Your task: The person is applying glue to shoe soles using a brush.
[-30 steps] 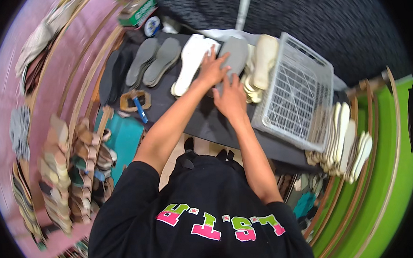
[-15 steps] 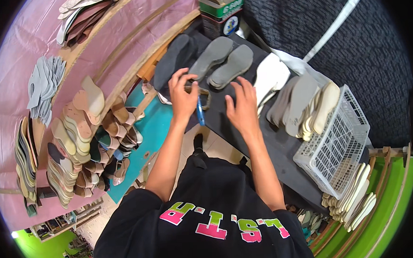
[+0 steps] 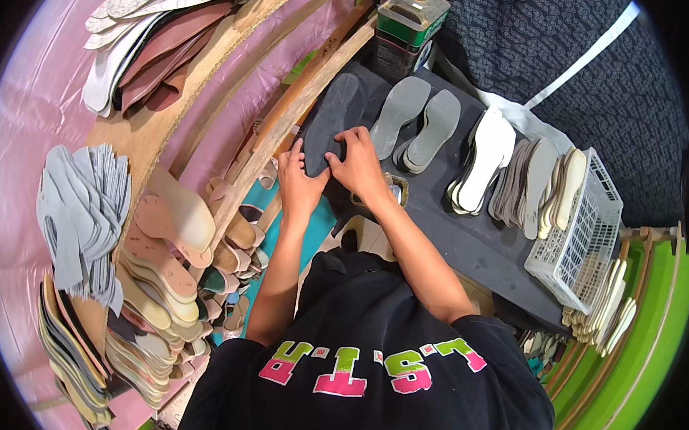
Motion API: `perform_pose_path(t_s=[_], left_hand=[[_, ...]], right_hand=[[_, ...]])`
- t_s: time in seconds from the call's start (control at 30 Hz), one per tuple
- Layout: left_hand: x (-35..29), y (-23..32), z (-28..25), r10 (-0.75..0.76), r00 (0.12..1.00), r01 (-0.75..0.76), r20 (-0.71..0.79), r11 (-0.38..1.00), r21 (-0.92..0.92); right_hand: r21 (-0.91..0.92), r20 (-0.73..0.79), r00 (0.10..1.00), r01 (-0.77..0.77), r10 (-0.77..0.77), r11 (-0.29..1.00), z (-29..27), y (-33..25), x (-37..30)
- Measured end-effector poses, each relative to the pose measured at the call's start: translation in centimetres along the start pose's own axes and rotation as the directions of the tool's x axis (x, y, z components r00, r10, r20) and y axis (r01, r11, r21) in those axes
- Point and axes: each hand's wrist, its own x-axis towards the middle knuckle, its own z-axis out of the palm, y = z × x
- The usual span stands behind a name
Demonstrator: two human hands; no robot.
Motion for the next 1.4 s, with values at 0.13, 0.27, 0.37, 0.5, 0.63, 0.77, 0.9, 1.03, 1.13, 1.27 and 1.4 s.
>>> perform_pose_path(t_s=[0.13, 0.27, 0.37, 0.5, 0.63, 0.77, 0.9, 1.03, 1.13, 1.27, 1.4], left_hand=[[0.5, 0.2, -0.2, 0.005, 0.999, -0.006, 0.034, 0.999, 0.041], [0.9, 0.5, -0.6, -0.021, 0.996, 0.021, 0.091, 1.000, 0.000], [1.0, 0.9, -0.8, -0.010, 0.996, 0.012, 0.089, 1.000, -0.020], [0.8, 1.5, -1.0, -0.094, 0.974, 0.183, 0.206, 0.862, -0.472], [0.6, 0.3, 0.2, -0.054, 0.992, 0.113, 0.113, 0.781, -0.615], [0.6, 3.7, -1.5, 0.164, 0.986, -0.132, 0.035, 0.887, -0.442], [0.0, 7.4, -3.1, 0.146, 0.980, -0.032, 0.138, 0.790, -0.612], [-0.9, 7.5, -2.0, 0.134, 0.946, 0.137, 0.296, 0.662, -0.737], [-2.2, 9.9, 0.0, 0.159, 0.932, 0.203, 0.326, 0.515, -0.833], [-5.2, 13.0, 3.1, 0.114, 0.904, 0.291, 0.411, 0.539, -0.790], [-9.7, 15.5, 6.0, -0.068, 0.828, 0.532, 0.556, 0.406, -0.743]], right_hand=[[0.048, 0.014, 0.996, -0.092, 0.092, 0.995, 0.3, 0.6, 0.7], [0.014, -0.019, 0.995, -0.095, 0.095, 0.995, 0.4, 0.6, 1.0], [0.024, -0.009, 0.988, -0.151, 0.151, 0.988, 0.2, 0.5, 0.8], [0.037, -0.055, 0.993, -0.105, 0.107, 0.994, -0.4, 0.3, 0.6], [0.234, 0.079, 0.942, -0.336, 0.327, 0.912, -1.5, -0.1, 0.7], [0.517, -0.030, 0.953, -0.243, 0.301, 0.821, -2.5, 0.9, 0.4], [0.874, -0.043, 0.907, -0.169, 0.419, 0.455, -7.0, 0.8, -0.8], [0.935, -0.190, 0.885, 0.031, 0.425, 0.352, -13.6, 1.3, -3.7], [0.884, -0.360, 0.824, 0.153, 0.436, 0.441, -18.5, 3.5, -6.8], [0.839, -0.371, 0.790, 0.059, 0.489, 0.541, -24.4, 6.1, -12.3], [0.776, -0.338, 0.768, -0.100, 0.545, 0.623, -27.4, 9.5, -19.0]])
